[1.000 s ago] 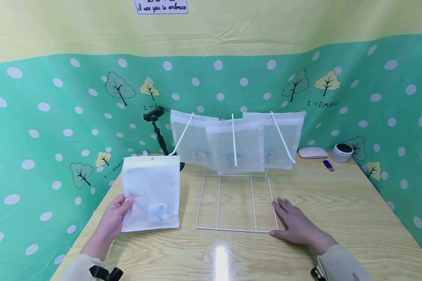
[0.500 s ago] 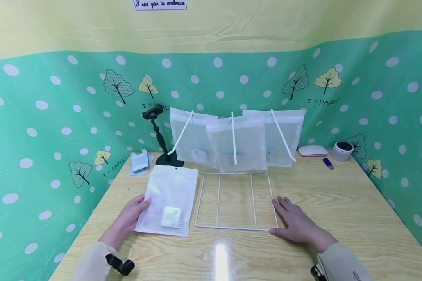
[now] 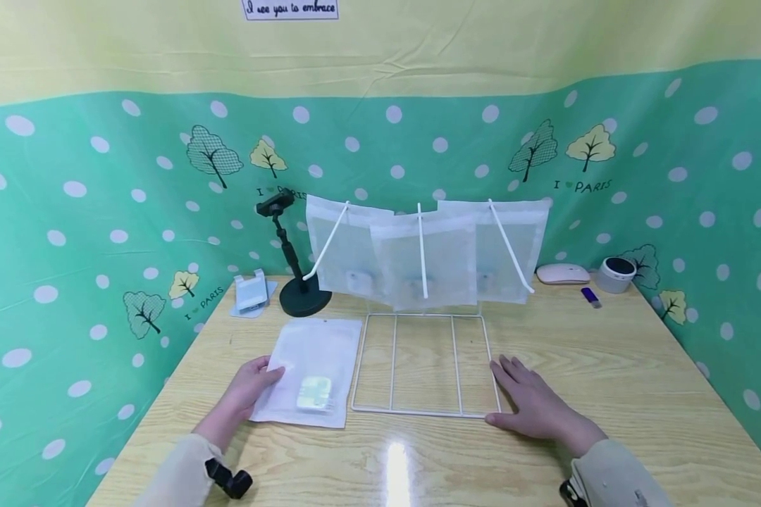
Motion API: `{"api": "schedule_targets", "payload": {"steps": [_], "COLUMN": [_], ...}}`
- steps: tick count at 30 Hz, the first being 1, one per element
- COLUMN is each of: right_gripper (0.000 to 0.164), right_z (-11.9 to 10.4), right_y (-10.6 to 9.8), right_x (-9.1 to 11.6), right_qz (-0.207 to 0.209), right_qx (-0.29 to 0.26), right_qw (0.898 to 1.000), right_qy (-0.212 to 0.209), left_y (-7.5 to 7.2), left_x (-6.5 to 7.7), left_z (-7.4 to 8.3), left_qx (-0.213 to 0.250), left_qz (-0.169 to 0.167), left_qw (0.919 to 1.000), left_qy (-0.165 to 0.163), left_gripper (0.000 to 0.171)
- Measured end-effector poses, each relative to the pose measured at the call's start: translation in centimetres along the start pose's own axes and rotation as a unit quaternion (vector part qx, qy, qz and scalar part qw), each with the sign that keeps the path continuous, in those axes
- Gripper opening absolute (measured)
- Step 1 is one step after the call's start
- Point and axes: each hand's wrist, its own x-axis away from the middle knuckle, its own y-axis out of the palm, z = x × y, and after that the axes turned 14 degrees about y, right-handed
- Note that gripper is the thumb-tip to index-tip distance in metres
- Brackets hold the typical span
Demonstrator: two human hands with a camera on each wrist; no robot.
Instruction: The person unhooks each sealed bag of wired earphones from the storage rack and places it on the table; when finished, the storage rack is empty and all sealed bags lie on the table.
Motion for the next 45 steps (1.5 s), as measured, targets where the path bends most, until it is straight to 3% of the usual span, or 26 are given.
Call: {"api": "schedule_targets", "payload": {"steps": [4,7,11,16,23,31,34,36,38,42,45], "right_gripper": [0.097,0.096,0.097,0.096,0.096,0.097,0.098,0.098,0.098,0.099,0.099], "right_z": [0.0,0.0,0.1,0.0,0.1,0.4,0.4,0.5,0.5,0.5,0.5], "right_y": [0.0,0.0,0.1,0.1,0.2,0.2,0.2,0.3,0.3,0.3,0.3], "right_x": [0.0,0.0,0.0,0.0,0.2,-0.1,-0.2,-0.2,-0.2,-0.3,-0.2], "right_qz": [0.002,0.001,0.0,0.0,-0.002,0.004,0.001,0.001,0.002,0.002,0.001], "right_qx": [0.0,-0.004,-0.002,-0.001,-0.003,-0.002,-0.002,0.001,0.004,0.004,0.004], "right_qw": [1.0,1.0,1.0,1.0,1.0,1.0,1.0,1.0,1.0,1.0,1.0], "right_qy": [-0.006,-0.007,-0.003,-0.007,-0.008,-0.006,-0.003,-0.003,-0.002,-0.001,0.001], "left_y": [0.2,0.4,0.7,0.9,1.1,0.8,0.6,0.5,0.5,0.6,0.9], "left_x": [0.1,0.2,0.3,0.6,0.8,0.7,0.7,0.6,0.4,-0.3,-1.0], "left_z": [0.5,1.0,1.4,1.9,2.5,3.3,3.9,4.4,5.0,6.6,7.8], "left_qx": [-0.073,-0.14,-0.221,-0.289,-0.363,-0.445,-0.463,-0.463,-0.454,-0.419,-0.372], "left_qz": [0.004,0.007,0.007,-0.006,-0.024,-0.042,-0.043,-0.04,-0.038,-0.042,-0.05], "left_qw": [0.9973,0.99,0.9746,0.9559,0.9297,0.8903,0.8805,0.8798,0.8842,0.8971,0.9133], "left_qy": [0.001,0.015,0.037,0.05,0.059,0.085,0.092,0.099,0.105,0.135,0.157], "left_gripper": [0.053,0.058,0.066,0.066,0.065,0.06,0.059,0.059,0.057,0.052,0.048]}}
